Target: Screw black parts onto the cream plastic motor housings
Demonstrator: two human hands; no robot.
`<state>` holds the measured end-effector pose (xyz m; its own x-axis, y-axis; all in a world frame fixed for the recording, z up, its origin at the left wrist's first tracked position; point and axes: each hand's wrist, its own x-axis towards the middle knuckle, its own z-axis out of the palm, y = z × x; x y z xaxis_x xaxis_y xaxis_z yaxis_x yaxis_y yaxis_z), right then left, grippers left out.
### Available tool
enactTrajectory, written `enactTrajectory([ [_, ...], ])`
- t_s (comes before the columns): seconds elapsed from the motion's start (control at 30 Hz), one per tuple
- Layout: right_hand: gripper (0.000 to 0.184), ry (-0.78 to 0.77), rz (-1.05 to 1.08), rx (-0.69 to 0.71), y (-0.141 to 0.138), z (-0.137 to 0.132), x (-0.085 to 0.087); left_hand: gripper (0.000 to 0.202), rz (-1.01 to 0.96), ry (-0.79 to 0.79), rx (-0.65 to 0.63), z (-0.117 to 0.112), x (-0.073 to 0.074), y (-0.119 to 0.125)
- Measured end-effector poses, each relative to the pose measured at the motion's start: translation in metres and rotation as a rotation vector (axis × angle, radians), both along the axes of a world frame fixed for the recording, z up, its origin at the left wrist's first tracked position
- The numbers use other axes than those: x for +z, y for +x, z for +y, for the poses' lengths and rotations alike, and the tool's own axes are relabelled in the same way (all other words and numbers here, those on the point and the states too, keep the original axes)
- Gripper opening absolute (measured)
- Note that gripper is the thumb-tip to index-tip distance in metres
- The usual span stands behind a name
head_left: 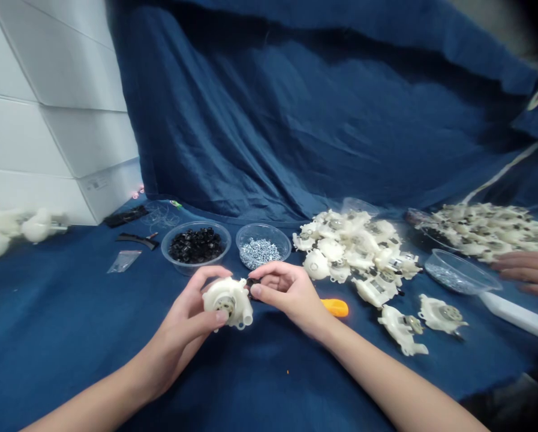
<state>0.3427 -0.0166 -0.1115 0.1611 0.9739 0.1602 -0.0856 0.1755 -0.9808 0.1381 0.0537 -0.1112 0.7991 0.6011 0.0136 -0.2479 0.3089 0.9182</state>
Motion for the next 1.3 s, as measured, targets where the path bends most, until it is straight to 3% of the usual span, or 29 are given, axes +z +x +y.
enactTrajectory([
  [0.27,0.016,0.020,-0.010,-0.019,0.002,0.000,0.007,0.050,-0.002,-0.023,0.002,0.000,-0.002,0.001],
  [0.5,0.027,0.021,-0.019,0.063,0.001,0.002,0.004,0.047,0.013,-0.017,0.009,0.000,-0.001,0.001],
  [0.63,0.020,0.044,0.064,0.077,0.001,0.001,0.005,0.048,0.016,0.009,0.013,-0.002,0.002,0.001],
  [0.8,0.019,0.044,-0.088,0.052,0.003,0.000,0.007,0.056,0.056,0.033,0.044,-0.004,0.002,0.003],
  [1.03,0.023,0.076,-0.232,0.011,0.004,-0.002,0.006,0.066,0.109,0.145,0.099,-0.006,0.001,0.003],
  [1.3,0.017,0.153,-0.266,-0.030,0.007,-0.001,0.007,0.056,0.167,0.440,0.219,-0.013,0.000,0.005],
])
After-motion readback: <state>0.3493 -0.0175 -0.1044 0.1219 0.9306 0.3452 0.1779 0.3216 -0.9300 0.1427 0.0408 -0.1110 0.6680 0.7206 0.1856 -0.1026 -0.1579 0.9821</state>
